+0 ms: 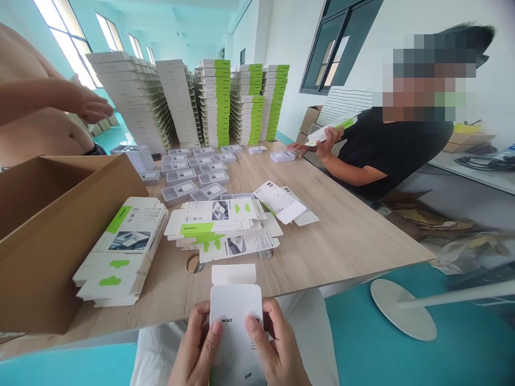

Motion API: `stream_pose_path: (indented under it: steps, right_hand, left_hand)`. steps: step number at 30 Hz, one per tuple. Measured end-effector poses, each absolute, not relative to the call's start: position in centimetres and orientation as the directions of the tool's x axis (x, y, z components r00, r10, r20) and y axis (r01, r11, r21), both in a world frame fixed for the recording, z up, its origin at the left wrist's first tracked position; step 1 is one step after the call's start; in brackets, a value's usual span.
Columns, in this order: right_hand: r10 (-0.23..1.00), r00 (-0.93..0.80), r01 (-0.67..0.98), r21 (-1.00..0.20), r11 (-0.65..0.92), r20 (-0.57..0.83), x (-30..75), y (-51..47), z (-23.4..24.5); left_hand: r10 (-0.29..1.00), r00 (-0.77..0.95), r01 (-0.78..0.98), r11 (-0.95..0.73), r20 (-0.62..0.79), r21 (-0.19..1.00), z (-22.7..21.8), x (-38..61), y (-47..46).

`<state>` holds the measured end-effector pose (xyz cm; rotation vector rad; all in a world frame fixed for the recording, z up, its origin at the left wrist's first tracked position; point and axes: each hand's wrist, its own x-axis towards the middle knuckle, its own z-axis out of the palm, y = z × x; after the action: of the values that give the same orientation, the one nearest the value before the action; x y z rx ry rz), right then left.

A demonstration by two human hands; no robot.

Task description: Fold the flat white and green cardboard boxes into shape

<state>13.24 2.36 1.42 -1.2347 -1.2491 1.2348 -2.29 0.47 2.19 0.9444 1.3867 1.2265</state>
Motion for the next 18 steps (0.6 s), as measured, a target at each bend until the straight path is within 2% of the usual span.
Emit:
stream_pose_path:
  steps: [5,8,10,13,16,18]
  right_hand:
    - [0.982,-0.173,-0.011,-0.997,-0.080,-0.077,14.4,2.0,2.2]
    - [0.988,-0.132,-0.131,-0.986,-0.104,-0.086,15.2,3.1,3.8]
    - [0.983,-0.111,-0.133,-0.978,-0.161,-0.147,15.9,4.3,5.0]
    - [0.929,-0.299,-0.118,-0.958,-0.261,-0.216,16.9,6.2,6.4]
    - [0.829,-0.535,-0.173,-0.939,-0.297,-0.164,17.2,7.5,6.9]
    - [0.816,-0.560,-0.176,-0.942,-0.285,-0.143,17.1,7.9,6.8]
  left_hand:
    - [0.949,-0.002,-0.061,0.314,-0.314,0.948,3.9,-4.3,0.5]
    - [0.930,0.112,-0.014,0.353,-0.349,0.936,5.2,-5.2,1.1]
    - [0.913,0.187,0.001,0.369,-0.363,0.929,5.7,-5.6,1.3]
    - [0.899,0.234,-0.002,0.382,-0.371,0.924,5.9,-5.8,1.3]
    - [0.888,0.266,-0.008,0.392,-0.376,0.920,5.7,-5.9,1.3]
    - [0.886,0.288,-0.001,0.379,-0.363,0.925,5.6,-5.9,1.3]
